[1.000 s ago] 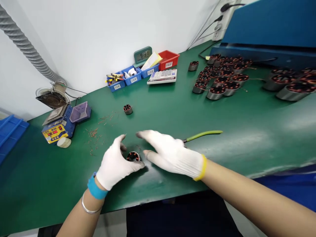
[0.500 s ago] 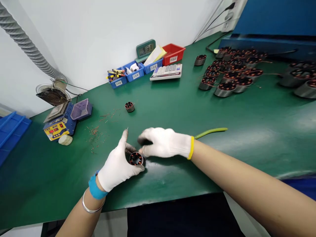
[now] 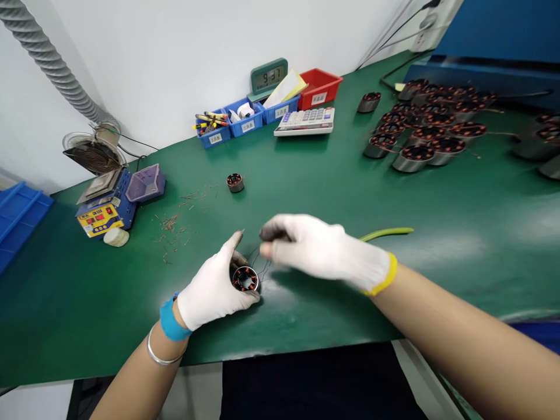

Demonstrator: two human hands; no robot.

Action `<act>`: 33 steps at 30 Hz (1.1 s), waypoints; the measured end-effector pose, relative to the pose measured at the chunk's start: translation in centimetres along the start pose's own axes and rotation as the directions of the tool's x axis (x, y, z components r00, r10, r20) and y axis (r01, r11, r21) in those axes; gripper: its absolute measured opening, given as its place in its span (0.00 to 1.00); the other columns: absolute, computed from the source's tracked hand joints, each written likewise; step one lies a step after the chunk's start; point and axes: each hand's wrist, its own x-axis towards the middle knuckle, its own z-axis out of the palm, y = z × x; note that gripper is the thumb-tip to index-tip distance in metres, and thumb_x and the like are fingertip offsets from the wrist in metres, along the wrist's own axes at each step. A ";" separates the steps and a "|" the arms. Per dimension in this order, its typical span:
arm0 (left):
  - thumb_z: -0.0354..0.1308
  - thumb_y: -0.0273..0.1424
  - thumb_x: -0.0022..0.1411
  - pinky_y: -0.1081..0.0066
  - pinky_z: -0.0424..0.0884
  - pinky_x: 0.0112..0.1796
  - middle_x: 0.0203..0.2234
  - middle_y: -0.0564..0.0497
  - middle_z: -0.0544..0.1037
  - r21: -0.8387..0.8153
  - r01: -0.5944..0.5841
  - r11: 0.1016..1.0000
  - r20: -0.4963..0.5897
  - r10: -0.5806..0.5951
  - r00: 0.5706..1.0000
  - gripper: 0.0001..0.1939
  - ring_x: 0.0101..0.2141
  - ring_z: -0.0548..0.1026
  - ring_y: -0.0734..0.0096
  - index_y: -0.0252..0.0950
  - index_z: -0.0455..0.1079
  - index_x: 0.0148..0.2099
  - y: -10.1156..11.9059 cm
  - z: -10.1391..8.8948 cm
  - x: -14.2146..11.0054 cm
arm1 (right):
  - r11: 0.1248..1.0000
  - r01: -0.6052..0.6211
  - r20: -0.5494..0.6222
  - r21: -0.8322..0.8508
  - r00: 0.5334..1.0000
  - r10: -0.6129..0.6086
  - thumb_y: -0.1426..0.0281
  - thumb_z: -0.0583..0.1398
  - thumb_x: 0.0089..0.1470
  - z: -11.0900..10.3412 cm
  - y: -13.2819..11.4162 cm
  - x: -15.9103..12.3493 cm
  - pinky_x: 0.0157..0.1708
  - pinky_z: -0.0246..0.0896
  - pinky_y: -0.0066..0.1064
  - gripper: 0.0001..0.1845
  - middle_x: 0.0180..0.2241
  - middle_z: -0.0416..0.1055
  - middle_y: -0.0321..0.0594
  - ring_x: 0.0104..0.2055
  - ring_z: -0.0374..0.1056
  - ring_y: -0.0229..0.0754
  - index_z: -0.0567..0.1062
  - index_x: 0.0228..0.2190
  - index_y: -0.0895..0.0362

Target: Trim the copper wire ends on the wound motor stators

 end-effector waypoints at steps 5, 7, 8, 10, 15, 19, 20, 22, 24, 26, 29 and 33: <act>0.63 0.27 0.50 0.64 0.75 0.43 0.37 0.47 0.79 -0.006 -0.080 0.997 -0.103 0.079 0.992 0.09 0.38 0.77 0.62 0.37 0.72 0.37 0.2 0.3 0.5 | 0.978 0.114 0.185 -0.173 0.979 -0.082 0.63 0.61 0.50 2.8 1.2 -1.6 0.37 0.67 0.35 0.10 0.36 0.81 0.37 0.38 0.75 0.48 0.79 0.34 0.51; 0.60 0.23 0.52 0.67 0.74 0.42 0.33 0.50 0.78 -0.040 -0.103 0.994 -0.181 0.094 0.979 0.05 0.36 0.77 0.65 0.38 0.68 0.30 -0.1 0.8 0.8 | 0.984 0.110 0.215 -0.137 0.973 -0.079 0.66 0.59 0.51 3.2 1.3 -1.7 0.33 0.65 0.33 0.07 0.31 0.80 0.35 0.34 0.74 0.45 0.78 0.30 0.51; 0.58 0.22 0.54 0.67 0.74 0.42 0.33 0.51 0.78 -0.057 -0.108 0.992 -0.231 0.092 0.969 0.06 0.37 0.77 0.66 0.39 0.67 0.30 -0.3 1.2 0.9 | 0.992 0.081 0.223 -0.101 0.973 -0.057 0.67 0.59 0.50 3.3 1.4 -1.6 0.30 0.62 0.32 0.05 0.28 0.78 0.34 0.31 0.72 0.43 0.76 0.28 0.51; 0.55 0.23 0.59 0.68 0.74 0.42 0.33 0.51 0.78 -0.101 -0.104 0.989 -0.333 0.065 0.941 0.05 0.36 0.77 0.67 0.39 0.67 0.34 -0.8 1.9 1.1 | 1.000 0.007 0.220 -0.016 0.976 -0.003 0.67 0.59 0.50 3.3 1.5 -1.4 0.25 0.58 0.30 0.07 0.21 0.73 0.33 0.24 0.66 0.40 0.72 0.22 0.53; 0.50 0.28 0.68 0.68 0.75 0.43 0.36 0.50 0.79 -0.273 -0.205 0.940 -0.419 0.076 0.905 0.03 0.38 0.78 0.69 0.40 0.64 0.41 -0.9 2.4 0.8 | 0.986 -0.093 0.227 0.139 0.972 0.060 0.65 0.57 0.51 3.3 1.7 -1.1 0.23 0.60 0.30 0.11 0.17 0.68 0.35 0.21 0.65 0.39 0.66 0.20 0.53; 0.69 0.33 0.48 0.66 0.75 0.43 0.42 0.48 0.77 -0.195 -0.096 0.976 -0.384 0.014 0.923 0.26 0.40 0.77 0.65 0.39 0.63 0.48 0.7 1.7 0.1 | 0.957 -0.101 0.178 0.272 0.983 0.053 0.66 0.60 0.45 3.1 1.7 0.1 0.27 0.64 0.29 0.04 0.21 0.70 0.34 0.24 0.66 0.38 0.70 0.24 0.53; 0.73 0.34 0.42 0.66 0.75 0.41 0.42 0.48 0.76 -0.131 -0.036 0.991 -0.348 -0.012 0.937 0.33 0.39 0.77 0.63 0.39 0.63 0.49 1.1 1.6 0.0 | 0.943 -0.100 0.173 0.319 0.984 0.045 0.66 0.61 0.43 2.9 1.6 0.5 0.30 0.66 0.30 0.05 0.23 0.71 0.35 0.26 0.67 0.38 0.71 0.26 0.54; 0.76 0.38 0.36 0.65 0.73 0.36 0.38 0.51 0.76 0.027 0.058 0.998 -0.245 -0.049 0.968 0.33 0.36 0.75 0.62 0.40 0.65 0.43 1.5 1.5 -0.2 | 0.906 -0.108 0.199 0.410 0.980 0.026 0.64 0.61 0.41 2.6 1.3 1.2 0.34 0.69 0.31 0.10 0.26 0.71 0.36 0.28 0.68 0.38 0.70 0.28 0.54; 0.74 0.41 0.40 0.66 0.69 0.32 0.31 0.53 0.74 0.168 0.101 0.981 -0.167 -0.072 0.983 0.25 0.32 0.74 0.63 0.40 0.63 0.34 1.4 1.6 0.0 | 0.874 -0.128 0.261 0.469 0.965 0.001 0.62 0.63 0.37 2.2 0.9 1.8 0.32 0.69 0.32 0.13 0.26 0.69 0.36 0.26 0.66 0.37 0.69 0.27 0.54; 0.71 0.42 0.44 0.66 0.67 0.31 0.28 0.53 0.72 0.240 0.117 0.964 -0.154 -0.082 0.985 0.22 0.31 0.73 0.63 0.41 0.60 0.30 1.1 1.7 0.3 | 0.862 -0.149 0.334 0.485 0.942 -0.026 0.62 0.66 0.33 1.7 0.6 2.1 0.28 0.68 0.32 0.16 0.25 0.69 0.35 0.23 0.63 0.34 0.70 0.26 0.55; 0.70 0.42 0.44 0.66 0.65 0.31 0.29 0.53 0.73 0.240 0.125 0.963 -0.150 -0.091 0.985 0.21 0.31 0.73 0.62 0.41 0.61 0.31 0.6 1.8 0.6 | 0.870 -0.163 0.420 0.465 0.906 -0.055 0.62 0.69 0.31 1.1 0.5 2.6 0.24 0.65 0.31 0.18 0.24 0.69 0.34 0.21 0.61 0.33 0.72 0.25 0.57; 0.71 0.42 0.44 0.66 0.66 0.32 0.32 0.52 0.75 0.219 0.115 0.969 -0.134 -0.087 0.987 0.21 0.32 0.74 0.61 0.41 0.65 0.34 0.4 1.7 0.7 | 0.913 -0.146 0.473 0.381 0.879 -0.057 0.60 0.69 0.32 0.4 0.9 3.1 0.20 0.60 0.28 0.18 0.20 0.68 0.33 0.20 0.59 0.32 0.71 0.23 0.57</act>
